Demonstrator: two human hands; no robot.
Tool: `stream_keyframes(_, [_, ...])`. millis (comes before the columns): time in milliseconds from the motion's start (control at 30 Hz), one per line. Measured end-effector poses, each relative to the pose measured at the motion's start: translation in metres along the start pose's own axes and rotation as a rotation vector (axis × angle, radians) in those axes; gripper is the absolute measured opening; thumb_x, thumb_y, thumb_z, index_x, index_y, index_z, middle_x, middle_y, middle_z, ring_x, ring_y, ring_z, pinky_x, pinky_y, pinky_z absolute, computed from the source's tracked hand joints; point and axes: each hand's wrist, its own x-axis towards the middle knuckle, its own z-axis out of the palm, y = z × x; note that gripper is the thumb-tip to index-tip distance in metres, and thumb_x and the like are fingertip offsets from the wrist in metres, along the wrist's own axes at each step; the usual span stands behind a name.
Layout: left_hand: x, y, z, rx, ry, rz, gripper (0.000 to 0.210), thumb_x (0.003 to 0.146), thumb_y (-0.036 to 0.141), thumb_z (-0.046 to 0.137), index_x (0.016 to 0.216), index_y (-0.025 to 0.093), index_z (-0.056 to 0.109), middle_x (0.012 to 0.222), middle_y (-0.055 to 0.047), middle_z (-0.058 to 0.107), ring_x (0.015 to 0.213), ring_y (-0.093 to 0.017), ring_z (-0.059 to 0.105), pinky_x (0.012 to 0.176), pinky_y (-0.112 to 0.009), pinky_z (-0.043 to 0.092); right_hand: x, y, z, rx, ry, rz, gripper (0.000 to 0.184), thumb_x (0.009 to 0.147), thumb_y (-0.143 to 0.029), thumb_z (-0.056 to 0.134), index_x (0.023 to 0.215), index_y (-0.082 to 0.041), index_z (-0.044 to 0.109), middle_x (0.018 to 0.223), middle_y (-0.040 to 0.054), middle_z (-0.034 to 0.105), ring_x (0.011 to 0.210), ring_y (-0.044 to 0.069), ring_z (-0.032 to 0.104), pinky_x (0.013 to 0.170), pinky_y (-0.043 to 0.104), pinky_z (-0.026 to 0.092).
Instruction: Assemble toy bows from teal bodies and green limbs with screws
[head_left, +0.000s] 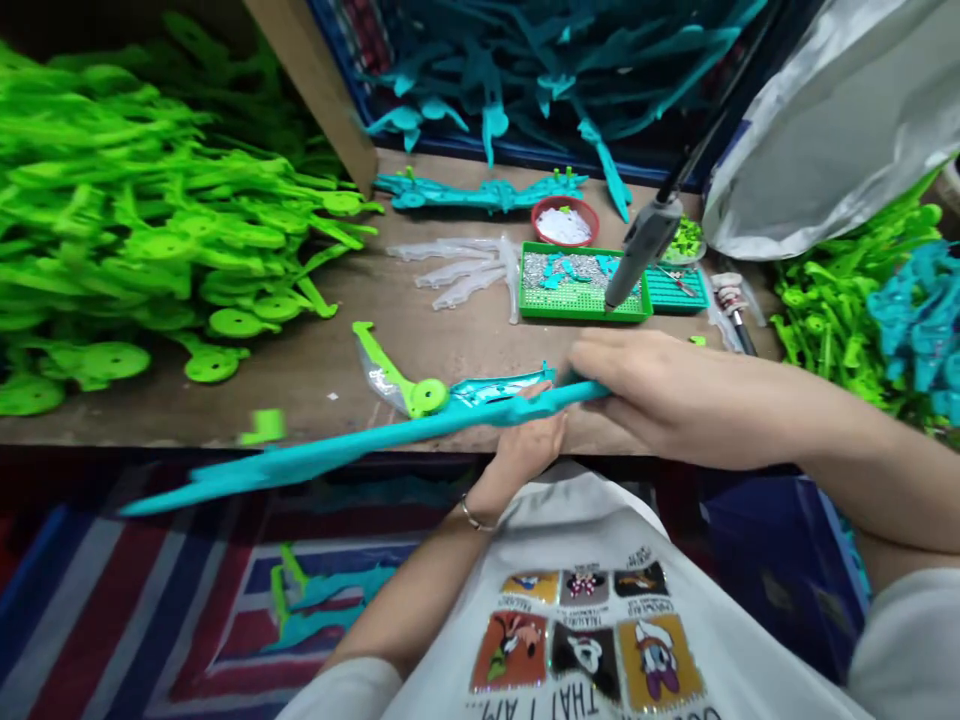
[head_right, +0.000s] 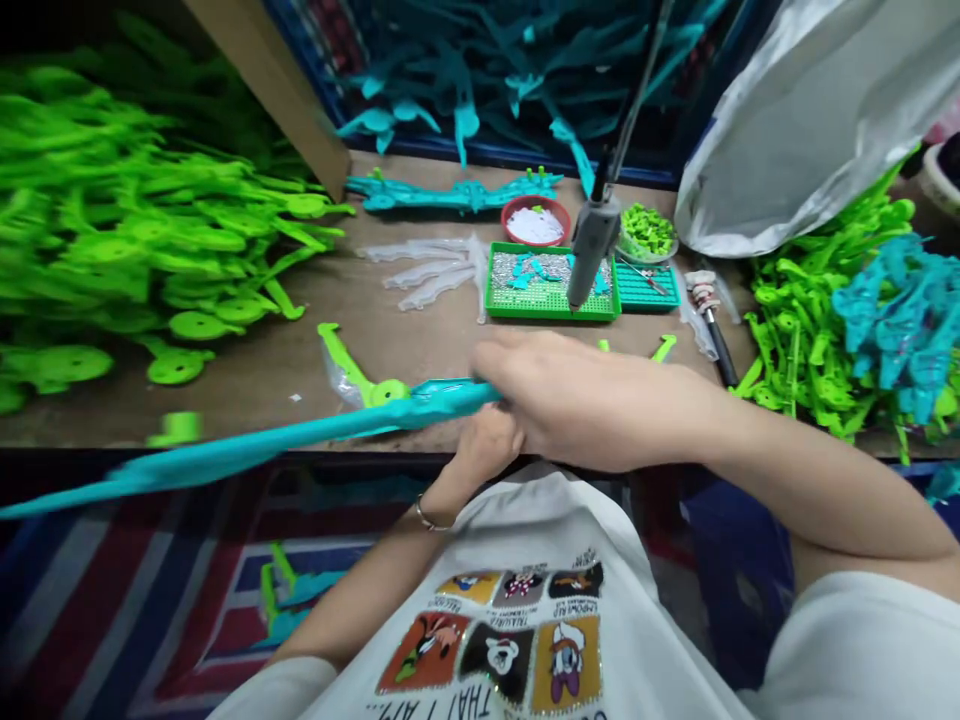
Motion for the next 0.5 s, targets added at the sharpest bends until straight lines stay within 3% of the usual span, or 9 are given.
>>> stream_keyframes(100, [0.002, 0.001, 0.001, 0.044, 0.014, -0.079, 0.029, 0.103, 0.026, 0.039, 0.108, 0.014, 0.066, 0.086, -0.012, 0.070, 0.086, -0.026, 0.065, 0.088, -0.045, 0.050, -0.037, 0.050, -0.011, 0.152, -0.041, 0.194, 0.014, 0.090, -0.038, 0.066, 0.088, -0.025, 0.068, 0.079, 0.0016, 0.066, 0.072, 0.019, 0.057, 0.068, 0.032, 0.044])
stream_keyframes(233, [0.008, -0.002, 0.000, 0.027, 0.052, -0.064, 0.032, 0.101, 0.024, 0.044, 0.128, 0.016, 0.058, 0.127, -0.014, 0.067, 0.116, -0.029, 0.060, 0.101, -0.049, 0.047, -0.092, 0.127, -0.010, 0.461, -0.113, 0.579, 0.035, 0.080, -0.053, 0.075, 0.093, -0.021, 0.076, 0.081, 0.0048, 0.071, 0.068, 0.020, 0.060, 0.061, 0.033, 0.045])
stream_keyframes(300, [0.010, -0.003, -0.001, -0.008, 0.071, -0.044, 0.034, 0.099, 0.021, 0.046, 0.132, 0.017, 0.056, 0.136, -0.013, 0.064, 0.128, -0.030, 0.054, 0.108, -0.052, 0.044, -0.114, 0.160, 0.001, 0.655, -0.104, 0.699, 0.042, 0.074, -0.055, 0.080, 0.095, -0.019, 0.077, 0.089, 0.0081, 0.075, 0.072, 0.021, 0.064, 0.063, 0.033, 0.047])
stream_keyframes(400, [0.010, -0.004, -0.003, -0.025, 0.047, -0.041, 0.035, 0.098, 0.019, 0.048, 0.131, 0.017, 0.057, 0.135, -0.013, 0.063, 0.134, -0.032, 0.049, 0.110, -0.054, 0.043, -0.128, 0.194, 0.024, 0.858, -0.063, 0.726, 0.044, 0.067, -0.052, 0.087, 0.094, -0.018, 0.078, 0.090, 0.0094, 0.077, 0.074, 0.021, 0.066, 0.066, 0.032, 0.049])
stream_keyframes(500, [0.010, -0.003, -0.005, -0.010, 0.019, -0.046, 0.034, 0.098, 0.019, 0.048, 0.131, 0.016, 0.057, 0.135, -0.014, 0.063, 0.131, -0.032, 0.050, 0.108, -0.054, 0.044, -0.120, 0.212, 0.040, 0.945, -0.077, 0.678, 0.041, 0.066, -0.048, 0.088, 0.090, -0.017, 0.078, 0.087, 0.0082, 0.076, 0.074, 0.019, 0.066, 0.065, 0.030, 0.049])
